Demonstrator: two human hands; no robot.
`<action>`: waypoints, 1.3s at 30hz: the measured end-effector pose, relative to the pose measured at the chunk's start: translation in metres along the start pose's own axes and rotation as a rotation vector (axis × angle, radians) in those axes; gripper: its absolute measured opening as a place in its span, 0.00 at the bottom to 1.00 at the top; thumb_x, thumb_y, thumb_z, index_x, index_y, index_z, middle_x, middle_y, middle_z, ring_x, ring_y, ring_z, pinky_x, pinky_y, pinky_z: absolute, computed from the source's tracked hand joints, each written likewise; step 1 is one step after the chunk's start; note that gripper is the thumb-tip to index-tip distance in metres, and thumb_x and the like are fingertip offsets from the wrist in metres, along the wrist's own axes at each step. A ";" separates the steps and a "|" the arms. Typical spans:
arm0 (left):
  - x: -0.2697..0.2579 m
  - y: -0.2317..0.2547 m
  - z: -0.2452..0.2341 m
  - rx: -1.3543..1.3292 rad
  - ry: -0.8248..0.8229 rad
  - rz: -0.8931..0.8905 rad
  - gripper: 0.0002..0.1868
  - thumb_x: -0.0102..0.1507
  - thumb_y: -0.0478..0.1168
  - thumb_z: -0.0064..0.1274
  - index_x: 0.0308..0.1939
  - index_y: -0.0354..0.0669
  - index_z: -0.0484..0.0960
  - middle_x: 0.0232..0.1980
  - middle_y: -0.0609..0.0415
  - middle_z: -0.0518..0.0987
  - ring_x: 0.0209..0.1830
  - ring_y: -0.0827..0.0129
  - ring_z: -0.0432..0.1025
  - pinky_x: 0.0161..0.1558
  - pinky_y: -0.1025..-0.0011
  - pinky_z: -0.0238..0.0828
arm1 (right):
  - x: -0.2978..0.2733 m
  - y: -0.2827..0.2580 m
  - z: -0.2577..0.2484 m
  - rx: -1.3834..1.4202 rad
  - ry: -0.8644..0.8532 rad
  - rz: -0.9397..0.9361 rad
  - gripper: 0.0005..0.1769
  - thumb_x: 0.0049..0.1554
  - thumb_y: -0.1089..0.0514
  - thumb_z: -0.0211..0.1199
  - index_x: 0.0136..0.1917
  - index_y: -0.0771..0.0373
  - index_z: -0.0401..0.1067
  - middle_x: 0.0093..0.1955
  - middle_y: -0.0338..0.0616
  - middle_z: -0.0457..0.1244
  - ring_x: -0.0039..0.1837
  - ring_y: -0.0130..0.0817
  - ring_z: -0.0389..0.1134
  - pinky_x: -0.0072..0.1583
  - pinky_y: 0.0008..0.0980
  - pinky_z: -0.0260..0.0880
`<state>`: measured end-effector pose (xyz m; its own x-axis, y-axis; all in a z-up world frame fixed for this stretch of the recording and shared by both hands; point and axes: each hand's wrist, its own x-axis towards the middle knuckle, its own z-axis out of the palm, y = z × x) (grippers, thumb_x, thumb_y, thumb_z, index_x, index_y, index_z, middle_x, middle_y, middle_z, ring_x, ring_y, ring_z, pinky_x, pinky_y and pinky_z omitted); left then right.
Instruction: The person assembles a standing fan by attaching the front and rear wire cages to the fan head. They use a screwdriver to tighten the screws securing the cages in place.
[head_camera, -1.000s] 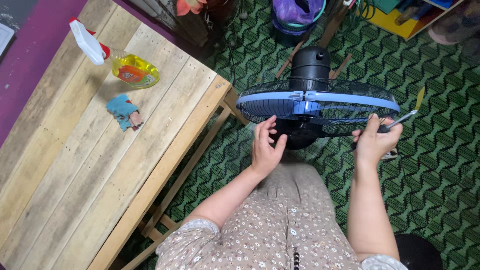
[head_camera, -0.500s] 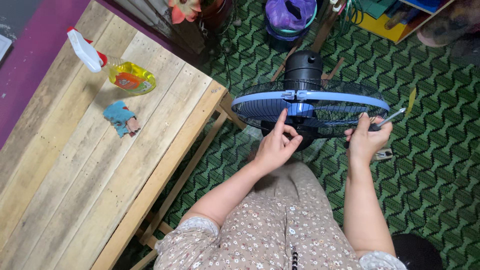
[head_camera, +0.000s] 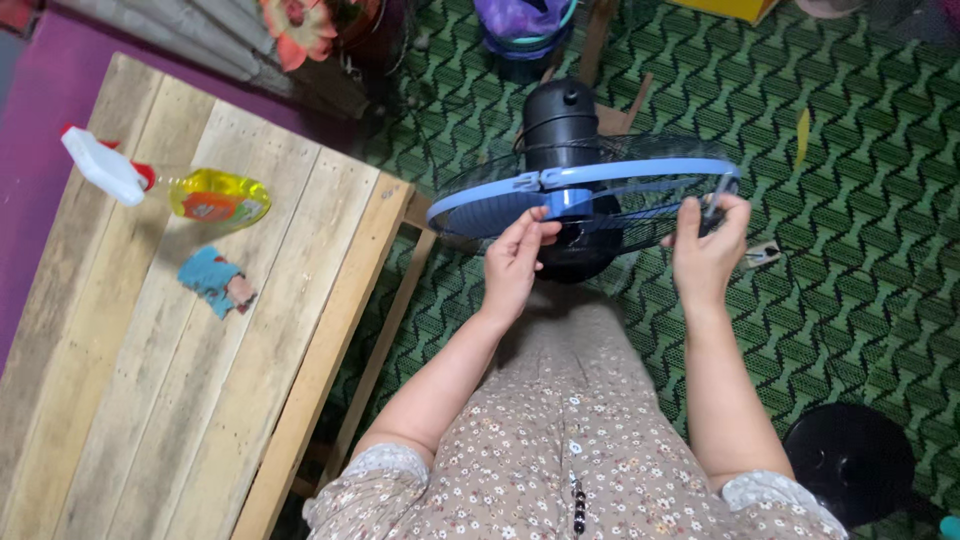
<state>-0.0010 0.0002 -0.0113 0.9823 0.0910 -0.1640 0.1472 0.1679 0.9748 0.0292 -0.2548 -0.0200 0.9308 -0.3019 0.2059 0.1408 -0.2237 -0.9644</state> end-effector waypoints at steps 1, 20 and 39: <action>0.000 -0.003 0.000 -0.035 0.020 0.001 0.20 0.73 0.44 0.45 0.65 0.39 0.78 0.52 0.54 0.85 0.48 0.78 0.77 0.39 0.81 0.70 | -0.002 -0.002 -0.002 -0.033 -0.019 0.031 0.19 0.73 0.54 0.61 0.63 0.66 0.56 0.46 0.41 0.63 0.38 0.26 0.69 0.38 0.25 0.70; 0.003 -0.044 -0.015 -0.267 0.322 -0.041 0.14 0.70 0.40 0.53 0.53 0.34 0.83 0.44 0.53 0.85 0.41 0.73 0.78 0.47 0.70 0.77 | 0.007 0.028 -0.052 -0.042 0.100 -0.022 0.09 0.65 0.63 0.71 0.57 0.66 0.78 0.55 0.42 0.70 0.48 0.21 0.72 0.45 0.21 0.74; -0.020 -0.062 0.008 -0.290 0.577 0.135 0.12 0.70 0.38 0.52 0.53 0.34 0.83 0.49 0.54 0.83 0.41 0.75 0.77 0.47 0.71 0.77 | 0.096 0.081 -0.087 -0.038 -0.576 0.040 0.35 0.44 0.61 0.79 0.64 0.65 0.73 0.66 0.40 0.63 0.41 0.16 0.67 0.48 0.21 0.69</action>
<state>-0.0288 -0.0197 -0.0676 0.7579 0.6279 -0.1771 -0.0890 0.3683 0.9254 0.1012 -0.3823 -0.0639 0.9701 0.2403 0.0353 0.0991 -0.2590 -0.9608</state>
